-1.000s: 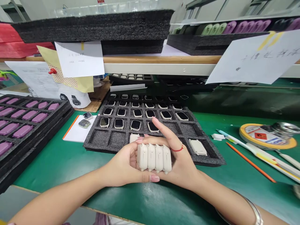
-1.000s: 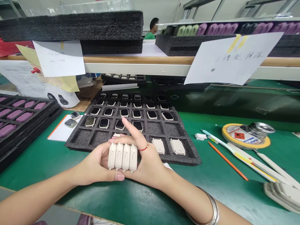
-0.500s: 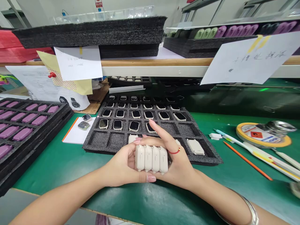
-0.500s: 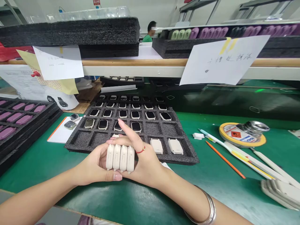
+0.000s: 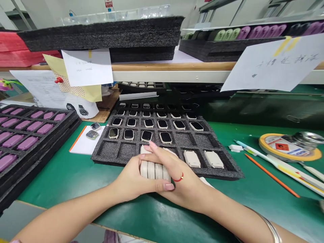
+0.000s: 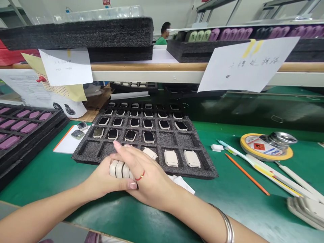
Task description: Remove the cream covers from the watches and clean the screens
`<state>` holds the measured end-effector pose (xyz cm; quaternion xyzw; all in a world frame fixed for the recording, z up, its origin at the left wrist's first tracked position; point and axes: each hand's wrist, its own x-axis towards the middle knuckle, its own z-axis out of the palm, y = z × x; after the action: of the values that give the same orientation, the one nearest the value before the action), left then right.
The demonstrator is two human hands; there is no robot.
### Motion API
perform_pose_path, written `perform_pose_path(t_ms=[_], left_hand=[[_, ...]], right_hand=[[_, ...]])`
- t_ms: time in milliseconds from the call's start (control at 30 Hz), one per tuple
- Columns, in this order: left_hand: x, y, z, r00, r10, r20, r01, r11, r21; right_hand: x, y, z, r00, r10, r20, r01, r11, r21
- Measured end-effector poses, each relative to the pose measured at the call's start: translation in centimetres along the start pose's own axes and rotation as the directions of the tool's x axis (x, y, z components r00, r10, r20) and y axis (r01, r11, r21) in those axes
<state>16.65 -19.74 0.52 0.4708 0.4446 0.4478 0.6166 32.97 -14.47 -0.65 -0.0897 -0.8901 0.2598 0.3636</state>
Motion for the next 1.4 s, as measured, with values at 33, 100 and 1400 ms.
perform_pose_path(t_ms=[33,100,1400], left_hand=[[-0.2,0.1,0.1,0.999,0.012,-0.033,-0.010,0.999,0.042],[-0.7,0.4,0.1,0.994,0.079,-0.076,-0.070,0.990,0.119],[-0.3,0.0,-0.1,0.982,0.099,0.158,-0.076,0.986,-0.147]], right_hand=[[0.0,-0.3,-0.2,1.000,-0.005,0.004,0.005,1.000,-0.002],[0.0,-0.7,-0.7,0.999,0.037,-0.030,-0.035,0.998,0.059],[-0.3,0.8,0.3,0.973,0.153,-0.173,-0.098,0.951,0.292]])
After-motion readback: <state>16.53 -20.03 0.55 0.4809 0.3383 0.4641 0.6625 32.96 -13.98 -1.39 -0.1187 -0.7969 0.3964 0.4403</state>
